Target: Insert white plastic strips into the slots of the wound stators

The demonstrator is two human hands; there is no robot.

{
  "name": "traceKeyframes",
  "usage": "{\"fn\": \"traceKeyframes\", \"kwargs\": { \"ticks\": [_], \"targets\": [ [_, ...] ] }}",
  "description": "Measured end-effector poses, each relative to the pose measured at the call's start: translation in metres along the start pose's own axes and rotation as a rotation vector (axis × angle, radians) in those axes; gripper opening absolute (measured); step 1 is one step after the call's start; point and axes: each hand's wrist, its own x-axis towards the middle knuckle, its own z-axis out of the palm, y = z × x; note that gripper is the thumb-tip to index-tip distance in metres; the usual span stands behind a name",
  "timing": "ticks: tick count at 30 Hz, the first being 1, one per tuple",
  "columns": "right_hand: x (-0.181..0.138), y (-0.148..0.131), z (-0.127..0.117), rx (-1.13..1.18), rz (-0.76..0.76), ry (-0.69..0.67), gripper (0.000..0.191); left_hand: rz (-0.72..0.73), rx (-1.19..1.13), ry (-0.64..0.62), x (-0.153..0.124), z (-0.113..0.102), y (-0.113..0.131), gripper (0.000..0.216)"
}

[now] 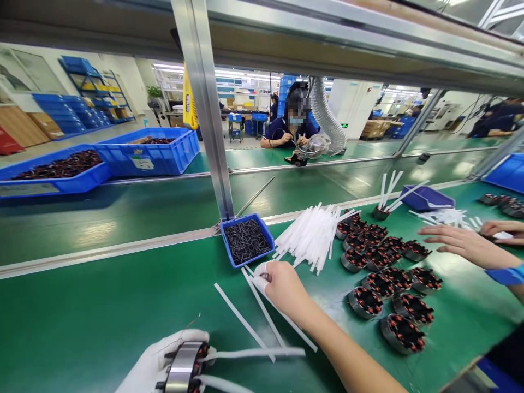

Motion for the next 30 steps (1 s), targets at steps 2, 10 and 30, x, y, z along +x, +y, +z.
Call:
{"fn": "traceKeyframes", "kwargs": {
  "ticks": [2,10,30],
  "targets": [
    [0.000,0.001,0.003,-0.046,0.003,-0.020,0.018,0.063,0.115,-0.107,0.001,-0.005,0.002,0.018],
    [-0.015,-0.028,0.036,-0.299,-0.149,-0.199,0.013,0.094,0.143,-0.028,-0.020,0.005,0.028,0.031],
    [-0.006,-0.002,-0.019,0.409,-0.169,-0.329,0.011,0.037,-0.279,-0.012,-0.019,0.008,0.027,0.047]
  ]
}}
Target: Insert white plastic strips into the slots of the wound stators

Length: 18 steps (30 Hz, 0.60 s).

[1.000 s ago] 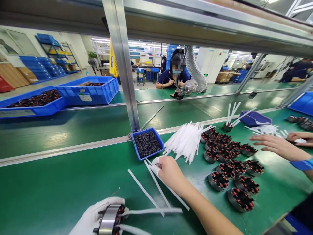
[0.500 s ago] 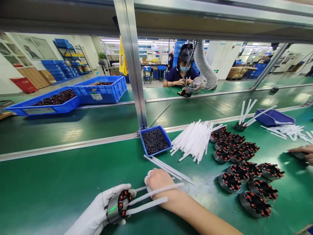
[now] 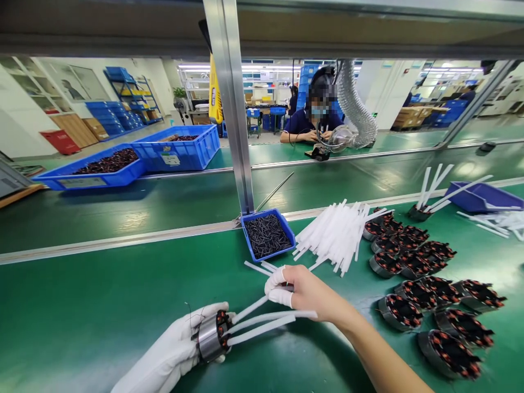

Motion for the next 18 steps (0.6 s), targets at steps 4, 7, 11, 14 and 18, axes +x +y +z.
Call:
{"fn": "traceKeyframes", "kwargs": {
  "ticks": [4,7,11,14,18],
  "targets": [
    [0.002,-0.001,0.007,0.026,-0.008,0.010,0.010,-0.017,-0.032,-0.040,0.001,-0.002,-0.001,0.052],
    [0.005,-0.005,0.026,0.032,-0.046,0.005,0.011,0.009,-0.044,-0.111,0.003,-0.003,-0.004,0.054],
    [0.010,-0.007,0.052,-0.029,-0.088,0.025,0.011,0.082,-0.008,-0.195,0.005,-0.005,-0.007,0.043],
    [0.013,-0.006,0.061,-0.080,-0.086,0.063,0.011,0.121,0.027,-0.201,0.007,-0.006,-0.008,0.037],
    [0.013,-0.007,0.066,-0.152,-0.074,0.080,0.012,0.136,0.049,-0.158,0.008,-0.003,-0.009,0.036]
  ]
}}
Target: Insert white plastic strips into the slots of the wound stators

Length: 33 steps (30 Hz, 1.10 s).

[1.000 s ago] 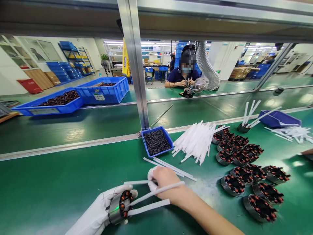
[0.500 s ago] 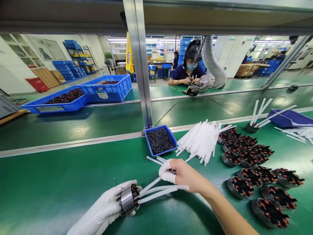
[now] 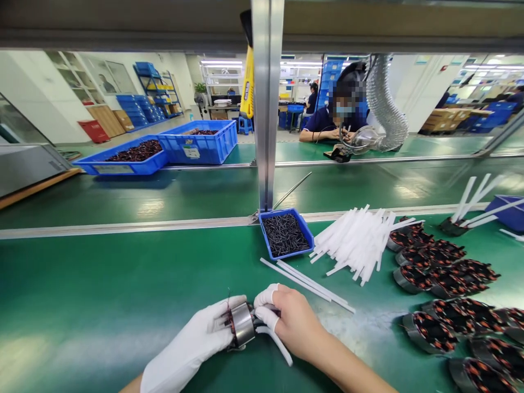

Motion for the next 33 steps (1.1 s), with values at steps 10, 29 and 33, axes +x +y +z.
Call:
{"fn": "traceKeyframes", "kwargs": {
  "ticks": [10,29,33],
  "targets": [
    [-0.004,0.001,0.004,-0.181,-0.032,-0.025,0.017,0.003,0.115,0.072,-0.002,-0.001,0.000,0.033],
    [-0.007,-0.002,0.013,-0.145,-0.103,-0.160,0.019,0.132,0.355,0.088,0.000,0.001,-0.019,0.055],
    [-0.011,0.000,0.014,-0.178,-0.123,-0.171,0.023,0.149,0.351,0.073,-0.002,0.003,-0.014,0.059]
  ]
}}
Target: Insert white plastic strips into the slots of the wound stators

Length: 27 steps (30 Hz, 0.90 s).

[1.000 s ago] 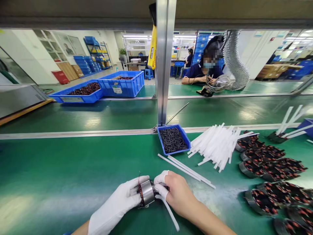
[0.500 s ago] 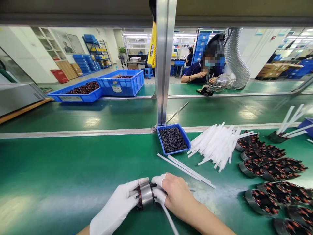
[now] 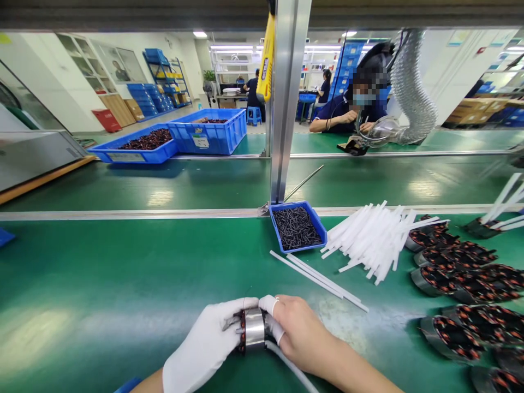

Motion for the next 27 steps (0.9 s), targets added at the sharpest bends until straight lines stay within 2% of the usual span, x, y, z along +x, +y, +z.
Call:
{"fn": "traceKeyframes", "kwargs": {
  "ticks": [5,19,24,27],
  "targets": [
    [-0.002,0.001,0.002,-0.025,-0.001,-0.003,0.022,-0.003,0.062,0.006,-0.002,-0.002,0.004,0.059],
    [-0.001,0.001,-0.003,-0.032,-0.003,-0.007,0.018,-0.004,0.023,0.001,0.000,-0.003,-0.003,0.063],
    [-0.001,-0.003,-0.004,-0.030,0.019,-0.009,0.019,-0.032,0.042,0.016,0.000,-0.004,-0.004,0.057],
    [-0.001,0.001,-0.016,0.051,0.018,-0.035,0.019,-0.057,0.077,0.045,0.000,-0.004,-0.003,0.050]
  ]
}}
